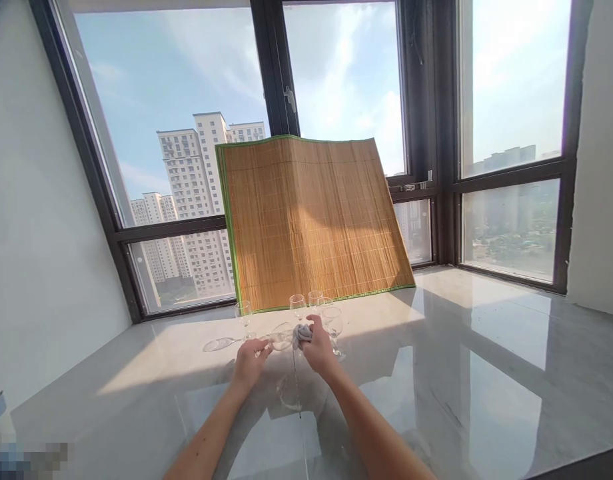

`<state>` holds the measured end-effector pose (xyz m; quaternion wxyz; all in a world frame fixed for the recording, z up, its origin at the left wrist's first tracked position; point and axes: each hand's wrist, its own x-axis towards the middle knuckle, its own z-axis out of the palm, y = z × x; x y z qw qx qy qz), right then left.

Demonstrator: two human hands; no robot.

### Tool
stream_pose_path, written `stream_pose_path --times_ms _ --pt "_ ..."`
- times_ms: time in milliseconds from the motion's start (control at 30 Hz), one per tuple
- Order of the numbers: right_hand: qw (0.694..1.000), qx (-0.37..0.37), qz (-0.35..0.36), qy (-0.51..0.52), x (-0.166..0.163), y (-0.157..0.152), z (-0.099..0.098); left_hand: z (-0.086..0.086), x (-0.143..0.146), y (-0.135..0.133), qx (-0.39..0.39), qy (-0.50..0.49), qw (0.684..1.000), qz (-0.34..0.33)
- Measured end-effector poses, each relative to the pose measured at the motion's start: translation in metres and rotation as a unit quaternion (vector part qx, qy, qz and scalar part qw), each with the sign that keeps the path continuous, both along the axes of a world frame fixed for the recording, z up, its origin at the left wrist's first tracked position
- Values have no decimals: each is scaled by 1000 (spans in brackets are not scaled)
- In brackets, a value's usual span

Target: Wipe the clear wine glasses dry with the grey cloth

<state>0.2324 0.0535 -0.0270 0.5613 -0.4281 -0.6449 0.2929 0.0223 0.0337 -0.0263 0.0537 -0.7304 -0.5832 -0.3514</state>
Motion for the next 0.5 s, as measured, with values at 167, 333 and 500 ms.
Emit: stream_pose_path --times_ms 167,333,500 --pt "993 56 -45 -91 -1 -6 0 10 -2 -8 6 90 995 49" --pt "999 25 7 -28 -3 -14 10 19 2 -17 48 128 989 60" --pt "988 -90 104 74 0 -20 19 19 5 -18 50 125 990 34"
